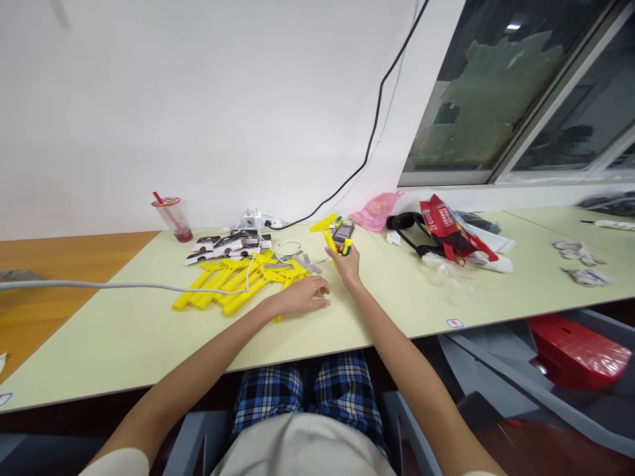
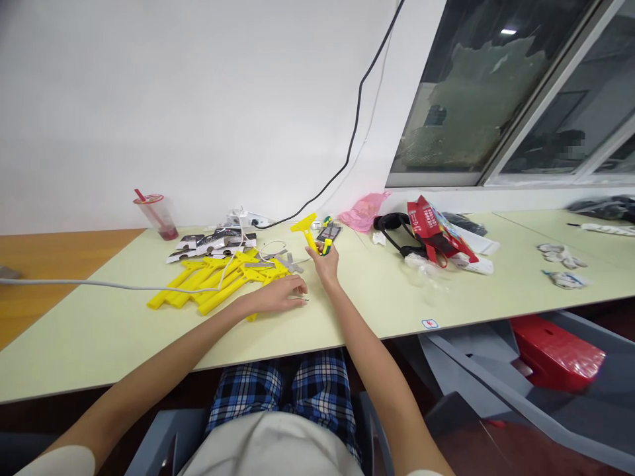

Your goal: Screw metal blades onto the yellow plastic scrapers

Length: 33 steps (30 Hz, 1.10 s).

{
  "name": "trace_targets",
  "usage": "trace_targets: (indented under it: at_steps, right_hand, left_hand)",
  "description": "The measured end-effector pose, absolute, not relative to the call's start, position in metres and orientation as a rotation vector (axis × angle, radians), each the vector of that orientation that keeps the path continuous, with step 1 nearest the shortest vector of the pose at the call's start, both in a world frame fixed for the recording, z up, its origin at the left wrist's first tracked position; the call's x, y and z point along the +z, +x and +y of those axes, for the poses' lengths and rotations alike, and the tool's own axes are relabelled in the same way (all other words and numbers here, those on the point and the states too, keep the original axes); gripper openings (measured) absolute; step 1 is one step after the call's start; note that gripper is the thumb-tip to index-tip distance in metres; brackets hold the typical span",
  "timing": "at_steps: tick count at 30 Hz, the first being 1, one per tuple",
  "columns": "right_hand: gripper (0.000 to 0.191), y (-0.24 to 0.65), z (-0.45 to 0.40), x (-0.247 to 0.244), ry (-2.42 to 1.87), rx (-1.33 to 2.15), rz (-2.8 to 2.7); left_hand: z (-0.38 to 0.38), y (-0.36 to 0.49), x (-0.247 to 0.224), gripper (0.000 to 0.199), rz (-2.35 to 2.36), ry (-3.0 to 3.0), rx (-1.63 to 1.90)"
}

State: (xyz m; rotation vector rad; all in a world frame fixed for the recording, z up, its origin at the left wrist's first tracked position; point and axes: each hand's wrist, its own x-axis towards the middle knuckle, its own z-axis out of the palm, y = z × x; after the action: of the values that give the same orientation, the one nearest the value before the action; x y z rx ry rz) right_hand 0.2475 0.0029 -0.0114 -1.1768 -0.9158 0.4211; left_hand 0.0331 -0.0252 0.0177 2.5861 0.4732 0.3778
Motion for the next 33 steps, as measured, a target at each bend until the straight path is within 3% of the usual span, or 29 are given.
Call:
trace_targets:
  at_steps: [5, 10, 19, 23, 26, 31, 33]
  right_hand:
    - [0.050, 0.248, 0.004, -0.014, -1.210, 0.410, -0.933]
    - [0.050, 0.249, 0.004, -0.015, -1.217, 0.426, -0.918]
    - [0.059, 0.242, -0.001, -0.011, -1.186, 0.614, -0.814]
    - [0.061, 0.240, -0.003, -0.011, -1.197, 0.656, -0.800]
    - [0.060, 0.240, -0.004, -0.012, -1.203, 0.656, -0.818]
    - [0.063, 0.239, -0.006, -0.013, -1.216, 0.655, -0.824]
    - [0.063, 0.238, -0.007, -0.013, -1.228, 0.661, -0.829]
  left_hand:
    - [-0.022, 0.055, 0.020, 0.009, 0.446, 2.591, 0.212]
    - [-0.013, 0.052, 0.018, 0.011, 0.469, 2.511, 0.270]
    - [0.031, -0.024, 0.031, 0.047, 0.730, 1.858, 1.048]
    - [0.046, -0.049, 0.020, 0.054, 0.886, 1.566, 1.341]
    - [0.050, -0.055, 0.013, 0.045, 0.962, 1.637, 1.385]
    - [0.043, -0.054, 0.009, 0.009, 1.063, 2.250, 1.122]
    - [0.040, -0.053, 0.007, 0.012, 1.065, 2.399, 1.022]
